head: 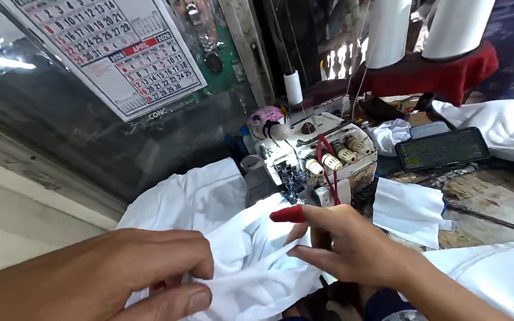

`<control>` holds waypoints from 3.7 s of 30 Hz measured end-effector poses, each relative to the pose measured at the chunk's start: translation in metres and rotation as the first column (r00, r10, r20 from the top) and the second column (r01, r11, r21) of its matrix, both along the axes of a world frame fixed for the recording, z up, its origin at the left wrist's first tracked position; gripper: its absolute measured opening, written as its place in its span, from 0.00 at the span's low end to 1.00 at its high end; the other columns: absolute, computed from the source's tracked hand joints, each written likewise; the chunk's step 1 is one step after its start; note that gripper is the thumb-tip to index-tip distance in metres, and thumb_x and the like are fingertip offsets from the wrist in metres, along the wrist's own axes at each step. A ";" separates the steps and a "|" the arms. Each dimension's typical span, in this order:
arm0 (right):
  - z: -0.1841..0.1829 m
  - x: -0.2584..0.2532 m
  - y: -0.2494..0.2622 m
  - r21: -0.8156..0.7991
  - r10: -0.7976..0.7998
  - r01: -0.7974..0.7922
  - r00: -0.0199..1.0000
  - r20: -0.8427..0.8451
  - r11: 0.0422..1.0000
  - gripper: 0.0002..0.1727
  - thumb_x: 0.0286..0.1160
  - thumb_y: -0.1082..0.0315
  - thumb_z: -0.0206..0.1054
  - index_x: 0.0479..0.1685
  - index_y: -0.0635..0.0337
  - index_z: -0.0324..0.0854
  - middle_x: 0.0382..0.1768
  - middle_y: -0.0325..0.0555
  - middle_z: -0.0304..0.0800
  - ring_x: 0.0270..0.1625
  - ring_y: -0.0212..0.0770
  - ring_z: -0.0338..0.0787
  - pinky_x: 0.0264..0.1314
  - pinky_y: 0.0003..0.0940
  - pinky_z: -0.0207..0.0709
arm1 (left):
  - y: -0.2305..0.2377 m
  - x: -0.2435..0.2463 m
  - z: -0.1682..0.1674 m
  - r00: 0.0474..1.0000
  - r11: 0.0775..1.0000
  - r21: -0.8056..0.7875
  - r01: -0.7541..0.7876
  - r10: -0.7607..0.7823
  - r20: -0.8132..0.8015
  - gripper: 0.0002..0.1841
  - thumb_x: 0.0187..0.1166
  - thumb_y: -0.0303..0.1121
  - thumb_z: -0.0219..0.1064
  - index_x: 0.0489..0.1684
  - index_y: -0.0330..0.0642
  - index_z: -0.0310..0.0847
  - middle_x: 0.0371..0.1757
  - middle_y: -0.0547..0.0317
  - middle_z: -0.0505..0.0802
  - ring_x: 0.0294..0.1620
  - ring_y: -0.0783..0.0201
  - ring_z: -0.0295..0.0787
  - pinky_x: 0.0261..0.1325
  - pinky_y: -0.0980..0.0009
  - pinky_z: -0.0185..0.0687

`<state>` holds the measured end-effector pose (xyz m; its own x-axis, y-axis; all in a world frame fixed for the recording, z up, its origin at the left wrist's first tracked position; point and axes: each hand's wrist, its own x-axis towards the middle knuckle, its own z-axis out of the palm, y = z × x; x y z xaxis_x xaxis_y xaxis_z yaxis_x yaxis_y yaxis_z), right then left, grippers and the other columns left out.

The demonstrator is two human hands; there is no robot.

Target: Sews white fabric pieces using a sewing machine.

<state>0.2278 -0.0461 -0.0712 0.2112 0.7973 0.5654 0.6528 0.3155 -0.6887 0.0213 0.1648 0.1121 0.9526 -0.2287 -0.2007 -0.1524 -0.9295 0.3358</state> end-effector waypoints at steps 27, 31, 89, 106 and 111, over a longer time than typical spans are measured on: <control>-0.087 -0.003 -0.075 -0.168 -0.003 -0.061 0.934 -0.358 0.984 0.14 0.85 0.56 0.68 0.55 0.55 0.87 0.52 0.41 0.92 0.48 0.34 0.94 0.48 0.36 0.92 | 0.000 0.066 0.004 0.990 0.948 0.318 -0.030 0.071 -0.118 0.11 0.85 0.52 0.62 0.38 0.62 0.86 0.17 0.78 0.85 0.14 0.78 0.80 0.14 0.72 0.78; -0.067 0.019 -0.033 -0.107 0.099 -0.173 0.865 -0.492 0.979 0.17 0.87 0.53 0.64 0.55 0.57 0.87 0.38 0.40 0.92 0.37 0.35 0.91 0.41 0.34 0.89 | 0.041 0.102 0.022 0.992 0.769 0.639 -0.030 -0.054 0.111 0.16 0.84 0.56 0.59 0.32 0.60 0.82 0.21 0.72 0.82 0.19 0.68 0.81 0.19 0.57 0.80; -0.044 -0.005 0.019 -0.398 0.100 -0.190 0.967 -0.234 0.898 0.31 0.86 0.50 0.63 0.86 0.47 0.64 0.60 0.42 0.92 0.58 0.40 0.93 0.63 0.48 0.87 | 0.066 0.040 -0.076 0.899 0.946 -0.218 -0.240 0.301 0.317 0.13 0.79 0.53 0.68 0.33 0.59 0.90 0.30 0.75 0.92 0.32 0.74 0.89 0.44 0.70 0.91; -0.054 -0.018 -0.038 -0.297 -0.451 0.340 0.641 -0.620 0.892 0.23 0.70 0.59 0.78 0.62 0.55 0.80 0.36 0.41 0.96 0.31 0.41 0.95 0.28 0.35 0.91 | -0.013 0.041 -0.174 0.920 0.834 -0.508 -0.216 0.348 0.181 0.13 0.89 0.44 0.60 0.49 0.51 0.90 0.41 0.70 0.94 0.41 0.74 0.90 0.47 0.73 0.89; -0.061 -0.020 -0.050 -0.264 -0.427 0.336 0.745 -0.513 0.904 0.11 0.76 0.58 0.74 0.51 0.50 0.89 0.39 0.39 0.95 0.36 0.38 0.95 0.35 0.34 0.92 | -0.025 0.033 -0.166 0.918 0.933 -0.309 -0.182 0.274 0.286 0.12 0.88 0.48 0.60 0.50 0.58 0.90 0.43 0.78 0.94 0.45 0.80 0.90 0.50 0.75 0.88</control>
